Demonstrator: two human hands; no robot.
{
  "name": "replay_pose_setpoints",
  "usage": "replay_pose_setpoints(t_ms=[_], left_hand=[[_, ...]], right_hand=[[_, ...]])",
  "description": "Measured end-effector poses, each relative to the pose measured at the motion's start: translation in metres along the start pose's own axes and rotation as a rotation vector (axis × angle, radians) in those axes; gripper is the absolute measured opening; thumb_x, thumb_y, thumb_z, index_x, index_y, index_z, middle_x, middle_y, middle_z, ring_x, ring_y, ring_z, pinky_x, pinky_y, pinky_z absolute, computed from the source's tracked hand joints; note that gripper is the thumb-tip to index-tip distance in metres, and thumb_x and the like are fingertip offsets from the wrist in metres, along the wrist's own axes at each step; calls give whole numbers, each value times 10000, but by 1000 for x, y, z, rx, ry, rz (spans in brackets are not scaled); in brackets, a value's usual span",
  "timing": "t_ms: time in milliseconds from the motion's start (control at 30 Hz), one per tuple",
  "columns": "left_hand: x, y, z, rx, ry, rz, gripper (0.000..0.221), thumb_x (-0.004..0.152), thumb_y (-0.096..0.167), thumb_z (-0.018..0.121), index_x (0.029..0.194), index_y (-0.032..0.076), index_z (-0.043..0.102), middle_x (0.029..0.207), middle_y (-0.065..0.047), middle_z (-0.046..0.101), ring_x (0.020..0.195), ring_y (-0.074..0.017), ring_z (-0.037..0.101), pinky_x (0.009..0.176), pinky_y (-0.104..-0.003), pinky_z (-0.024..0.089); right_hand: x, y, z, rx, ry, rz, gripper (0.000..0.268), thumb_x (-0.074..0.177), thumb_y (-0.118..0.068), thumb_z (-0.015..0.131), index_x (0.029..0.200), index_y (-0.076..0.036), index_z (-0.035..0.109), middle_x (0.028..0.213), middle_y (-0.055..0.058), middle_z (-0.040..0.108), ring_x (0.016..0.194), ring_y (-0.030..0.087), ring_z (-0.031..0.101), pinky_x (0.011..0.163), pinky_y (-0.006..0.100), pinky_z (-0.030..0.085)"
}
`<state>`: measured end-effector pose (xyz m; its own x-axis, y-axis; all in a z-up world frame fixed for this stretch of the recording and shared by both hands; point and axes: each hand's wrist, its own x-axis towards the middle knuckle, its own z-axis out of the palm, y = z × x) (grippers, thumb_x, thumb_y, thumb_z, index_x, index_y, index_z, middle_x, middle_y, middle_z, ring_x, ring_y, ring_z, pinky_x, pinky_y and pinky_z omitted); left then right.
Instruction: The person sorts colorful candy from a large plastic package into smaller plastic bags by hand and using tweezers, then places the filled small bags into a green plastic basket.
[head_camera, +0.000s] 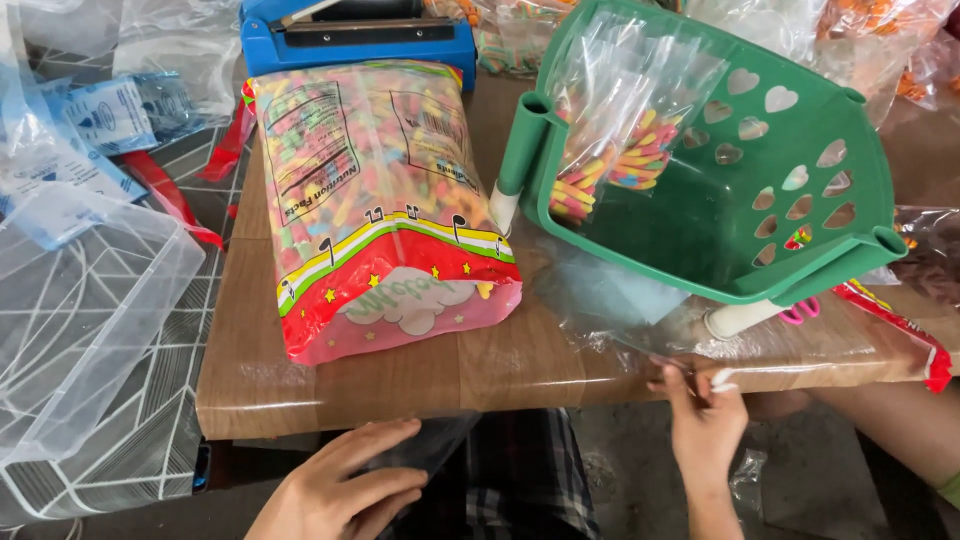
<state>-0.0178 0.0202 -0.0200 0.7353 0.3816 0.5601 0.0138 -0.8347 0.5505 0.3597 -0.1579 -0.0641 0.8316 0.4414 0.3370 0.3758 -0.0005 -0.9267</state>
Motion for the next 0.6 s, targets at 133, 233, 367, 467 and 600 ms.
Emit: replay_pose_setpoints(t_ms=[133, 233, 367, 467, 600], left_hand=[[-2, -7, 15, 55, -14, 6, 155, 861, 202, 831, 1008, 174, 789, 1285, -97, 708, 1128, -270, 729, 1003, -442, 560], [-4, -11, 24, 135, 7, 1, 131, 873, 248, 822, 990, 196, 794, 1216, -48, 734, 1072, -267, 719, 994, -480, 539], [1, -2, 22, 139, 26, -49, 107, 916, 232, 775, 994, 158, 783, 1111, -64, 759, 965, -270, 722, 903, -404, 588], [2, 1, 19, 141, 28, -25, 85, 940, 252, 748, 984, 180, 759, 1082, 79, 736, 1123, -232, 663, 1037, -502, 436], [-6, -4, 27, 271, -29, -138, 142, 852, 135, 799, 907, 220, 700, 958, 15, 667, 886, -206, 709, 1011, -628, 420]], right_hand=[[5, -24, 11, -698, -135, -296, 283, 957, -299, 665, 960, -54, 523, 1150, 28, 633, 776, 185, 556, 628, 354, 467], [10, -56, 22, -796, -314, -419, 363, 1018, -393, 440, 1051, -53, 565, 1012, 86, 597, 815, 294, 616, 714, 420, 451], [1, -83, 69, -858, -625, -608, 141, 1013, -193, 528, 1117, -103, 558, 668, 111, 680, 558, 343, 653, 837, 480, 501], [9, -101, 112, -963, -628, -988, 140, 1018, -147, 577, 1156, -152, 597, 649, 9, 533, 574, 256, 529, 644, 383, 400], [29, -91, 146, -1109, -535, -1302, 250, 996, -262, 676, 1235, -191, 693, 753, -20, 532, 527, 213, 546, 615, 360, 408]])
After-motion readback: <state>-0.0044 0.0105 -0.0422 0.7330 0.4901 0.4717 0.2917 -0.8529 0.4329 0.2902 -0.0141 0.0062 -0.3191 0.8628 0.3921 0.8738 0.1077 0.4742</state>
